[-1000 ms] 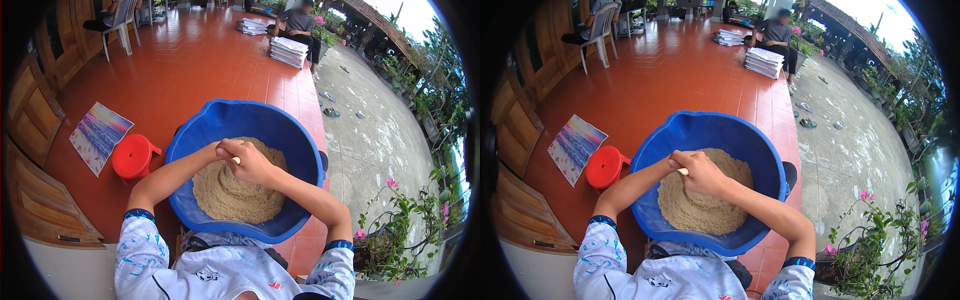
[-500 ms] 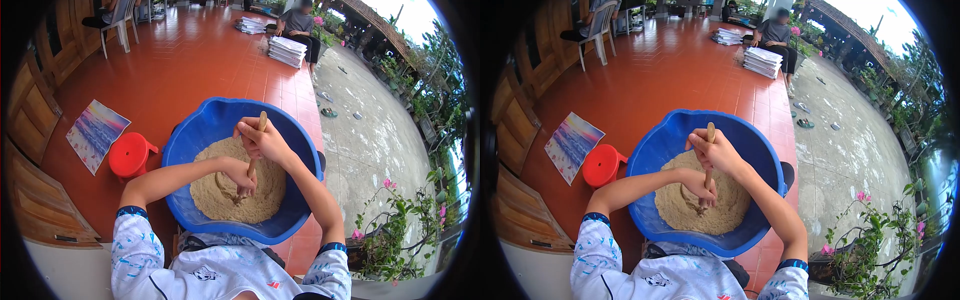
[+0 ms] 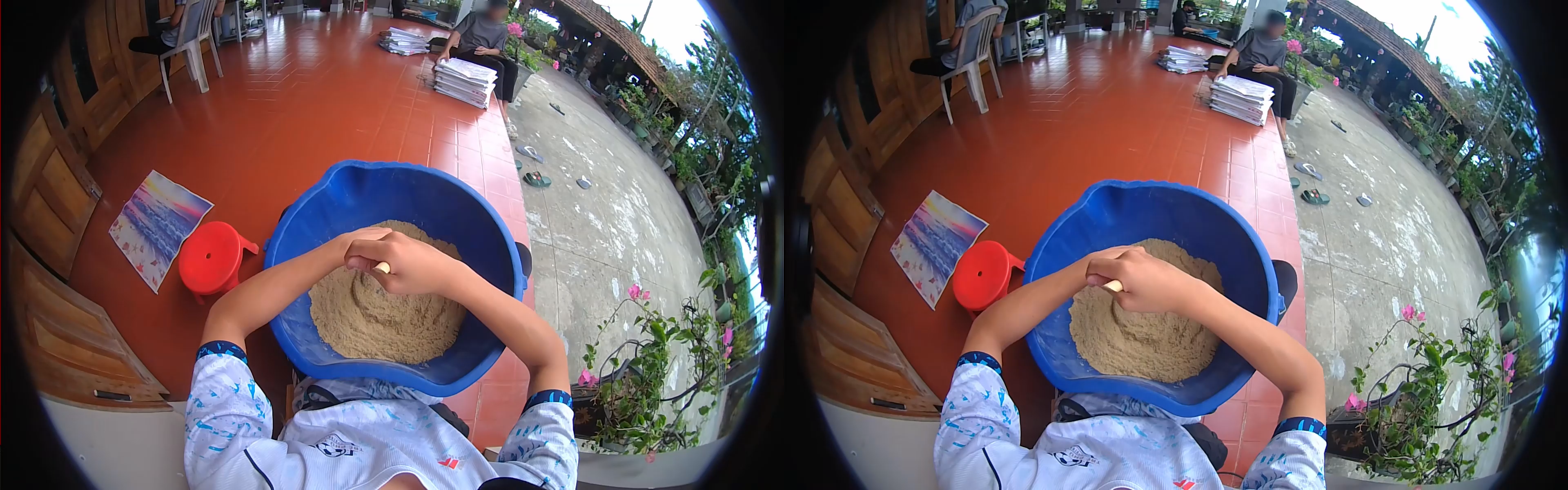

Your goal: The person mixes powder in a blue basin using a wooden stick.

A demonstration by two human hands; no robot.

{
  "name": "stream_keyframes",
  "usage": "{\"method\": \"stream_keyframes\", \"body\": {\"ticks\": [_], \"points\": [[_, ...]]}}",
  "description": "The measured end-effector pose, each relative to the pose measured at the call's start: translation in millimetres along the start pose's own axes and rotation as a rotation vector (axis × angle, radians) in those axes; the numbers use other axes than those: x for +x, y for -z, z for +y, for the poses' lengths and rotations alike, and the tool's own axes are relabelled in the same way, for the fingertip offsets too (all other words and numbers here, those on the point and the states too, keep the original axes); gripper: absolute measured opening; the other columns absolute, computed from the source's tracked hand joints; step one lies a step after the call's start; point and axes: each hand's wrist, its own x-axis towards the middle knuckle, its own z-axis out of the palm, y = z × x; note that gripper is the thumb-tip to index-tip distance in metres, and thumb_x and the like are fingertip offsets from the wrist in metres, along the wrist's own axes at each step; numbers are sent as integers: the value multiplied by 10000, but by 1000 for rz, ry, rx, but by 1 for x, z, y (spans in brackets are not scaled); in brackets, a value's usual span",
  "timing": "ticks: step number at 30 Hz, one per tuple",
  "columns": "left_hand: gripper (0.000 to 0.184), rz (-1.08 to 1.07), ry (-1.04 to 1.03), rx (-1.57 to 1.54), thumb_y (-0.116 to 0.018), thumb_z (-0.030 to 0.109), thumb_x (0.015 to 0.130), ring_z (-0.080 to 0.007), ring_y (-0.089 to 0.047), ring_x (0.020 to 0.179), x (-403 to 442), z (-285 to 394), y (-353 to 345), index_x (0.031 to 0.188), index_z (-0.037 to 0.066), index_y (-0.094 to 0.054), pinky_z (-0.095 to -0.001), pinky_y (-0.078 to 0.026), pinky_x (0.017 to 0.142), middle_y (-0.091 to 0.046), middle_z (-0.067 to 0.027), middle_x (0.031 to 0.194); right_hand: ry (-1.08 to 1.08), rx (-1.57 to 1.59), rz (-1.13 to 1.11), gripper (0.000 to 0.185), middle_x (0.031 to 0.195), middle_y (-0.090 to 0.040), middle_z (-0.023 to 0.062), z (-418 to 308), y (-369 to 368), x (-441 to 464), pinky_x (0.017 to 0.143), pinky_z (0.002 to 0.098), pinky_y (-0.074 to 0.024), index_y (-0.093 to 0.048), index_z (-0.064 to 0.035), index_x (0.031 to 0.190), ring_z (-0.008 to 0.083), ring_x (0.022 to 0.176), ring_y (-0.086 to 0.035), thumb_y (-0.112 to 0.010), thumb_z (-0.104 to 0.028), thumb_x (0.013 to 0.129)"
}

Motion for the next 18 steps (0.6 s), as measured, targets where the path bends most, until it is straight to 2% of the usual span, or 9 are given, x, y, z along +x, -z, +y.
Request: {"method": "stream_keyframes", "body": {"ticks": [1,3,4,5,7,12,14,17,18], "points": [[234,-5,-2,6,-542,251,1029,-96,-616,820,1,-17,-12,1105,47,-627,-285,-500,664,-650,-27,1027,-1,-3,7,51,753,-643,177,0,3,0,670,406,-501,-614,34,949,359,741,-662,-585,-5,936],[243,343,180,-640,-672,281,935,-104,-616,809,2,-45,-35,960,40,-655,-281,-491,649,-671,-38,928,-251,154,-18,67,718,-619,179,-5,11,2,641,394,-491,-617,38,933,354,685,-635,-583,-17,953],[245,212,-270,-661,-737,258,842,-119,-613,738,-2,-48,-23,846,24,-663,-279,-492,622,-664,-39,822,-216,193,47,157,631,-562,123,3,11,0,554,344,-442,-631,24,915,249,550,-556,-563,-86,1005],[245,208,-271,-660,-737,258,842,-119,-613,738,-14,-17,-6,846,24,-663,-279,-492,622,-664,-39,822,-217,193,51,157,631,-562,123,0,15,1,554,344,-442,-631,24,915,249,550,-556,-563,-86,1005],[150,-168,133,90,-663,142,821,-170,-656,697,-27,40,20,743,17,-632,-281,-527,624,-665,-62,720,-490,488,117,250,570,-474,30,-7,25,2,499,291,-368,-644,4,913,120,497,-447,-532,-172,1051],[290,-492,180,-416,-635,244,909,-202,-729,864,-16,61,-10,1043,9,-740,-279,-598,774,-741,-118,966,-683,798,108,316,551,-347,-52,0,33,3,448,257,-233,-614,-3,986,49,470,-285,-480,-273,1082],[360,-463,-89,-654,-595,277,978,-188,-718,963,-6,67,-23,1214,25,-697,-296,-595,817,-745,-117,1045,-732,739,108,313,549,-352,-52,-4,34,5,445,257,-237,-617,-3,977,47,469,-294,-477,-262,1082],[377,-355,-129,-514,-553,276,1003,-188,-704,1008,2,78,-19,1263,28,-667,-304,-579,864,-742,-111,1066,-790,610,144,291,553,-366,-51,-18,36,7,436,256,-250,-626,-5,966,41,468,-306,-482,-232,1076],[377,-217,-350,-360,-529,289,1015,-180,-698,1000,8,73,-24,1264,40,-664,-314,-567,870,-743,-91,1060,-797,540,173,272,558,-376,-50,-21,36,8,430,255,-257,-632,-7,965,36,467,-310,-489,-213,1070]]}}
